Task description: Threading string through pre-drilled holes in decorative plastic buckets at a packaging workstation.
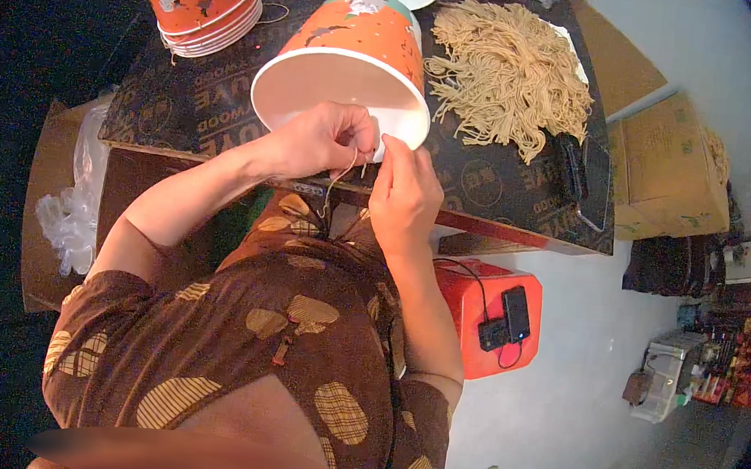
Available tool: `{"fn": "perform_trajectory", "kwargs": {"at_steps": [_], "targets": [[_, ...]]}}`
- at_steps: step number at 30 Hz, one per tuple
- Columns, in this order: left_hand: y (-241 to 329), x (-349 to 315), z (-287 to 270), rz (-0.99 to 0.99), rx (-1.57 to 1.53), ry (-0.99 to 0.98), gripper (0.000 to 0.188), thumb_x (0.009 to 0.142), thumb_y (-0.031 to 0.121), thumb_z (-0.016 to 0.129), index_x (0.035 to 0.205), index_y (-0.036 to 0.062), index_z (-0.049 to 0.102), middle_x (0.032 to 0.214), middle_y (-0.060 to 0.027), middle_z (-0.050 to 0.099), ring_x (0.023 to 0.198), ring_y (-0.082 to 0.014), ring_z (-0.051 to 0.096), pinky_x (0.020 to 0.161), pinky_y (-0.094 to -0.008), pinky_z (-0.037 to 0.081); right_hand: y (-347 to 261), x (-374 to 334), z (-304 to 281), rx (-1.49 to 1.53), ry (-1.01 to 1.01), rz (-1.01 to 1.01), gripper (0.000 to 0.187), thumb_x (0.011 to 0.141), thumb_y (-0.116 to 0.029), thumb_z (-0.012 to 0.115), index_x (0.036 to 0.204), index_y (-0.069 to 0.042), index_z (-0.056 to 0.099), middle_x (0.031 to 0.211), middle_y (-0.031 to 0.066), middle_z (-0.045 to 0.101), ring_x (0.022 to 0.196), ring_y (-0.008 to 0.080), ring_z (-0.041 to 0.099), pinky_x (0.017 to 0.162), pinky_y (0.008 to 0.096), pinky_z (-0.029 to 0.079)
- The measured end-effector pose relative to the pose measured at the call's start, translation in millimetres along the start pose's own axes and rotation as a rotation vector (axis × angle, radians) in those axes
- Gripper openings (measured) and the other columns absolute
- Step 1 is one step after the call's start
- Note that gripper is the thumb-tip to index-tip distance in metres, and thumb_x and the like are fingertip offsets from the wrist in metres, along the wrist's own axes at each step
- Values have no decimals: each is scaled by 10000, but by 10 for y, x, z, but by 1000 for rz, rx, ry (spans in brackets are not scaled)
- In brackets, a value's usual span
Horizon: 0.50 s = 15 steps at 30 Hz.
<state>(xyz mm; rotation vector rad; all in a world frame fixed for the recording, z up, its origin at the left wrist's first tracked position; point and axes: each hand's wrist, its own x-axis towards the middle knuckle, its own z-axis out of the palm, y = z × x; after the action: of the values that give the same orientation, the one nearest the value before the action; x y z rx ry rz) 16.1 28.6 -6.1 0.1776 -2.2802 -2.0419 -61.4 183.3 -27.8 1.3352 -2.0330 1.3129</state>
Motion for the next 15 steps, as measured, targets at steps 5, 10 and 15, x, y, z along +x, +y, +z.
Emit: {"fn": "perform_trajectory", "kwargs": {"at_steps": [5,10,15], "targets": [[-46,-32,86,282,265,111,114,808,-83,572,853,10,526,771,-25,544,684,-98,540,581,-269,451,-8,-18,63,-74,22,-16,259,805,31,622,1054,-35,605,817,146,578,720,341,605,610,424,484],[-69,-24,185,542,525,318,144,788,-60,585,902,4,523,777,-126,557,726,-297,586,645,-386,483,2,-39,111,-125,18,-48,318,790,17,625,1099,-36,575,839,143,577,752,343,607,621,427,487],[-115,-47,221,651,735,421,170,801,0,605,939,-9,507,771,-171,549,729,-412,588,617,-469,488,-1,-48,110,-125,10,-29,322,806,-5,614,1124,-42,573,852,150,585,753,349,609,623,428,484]]}}
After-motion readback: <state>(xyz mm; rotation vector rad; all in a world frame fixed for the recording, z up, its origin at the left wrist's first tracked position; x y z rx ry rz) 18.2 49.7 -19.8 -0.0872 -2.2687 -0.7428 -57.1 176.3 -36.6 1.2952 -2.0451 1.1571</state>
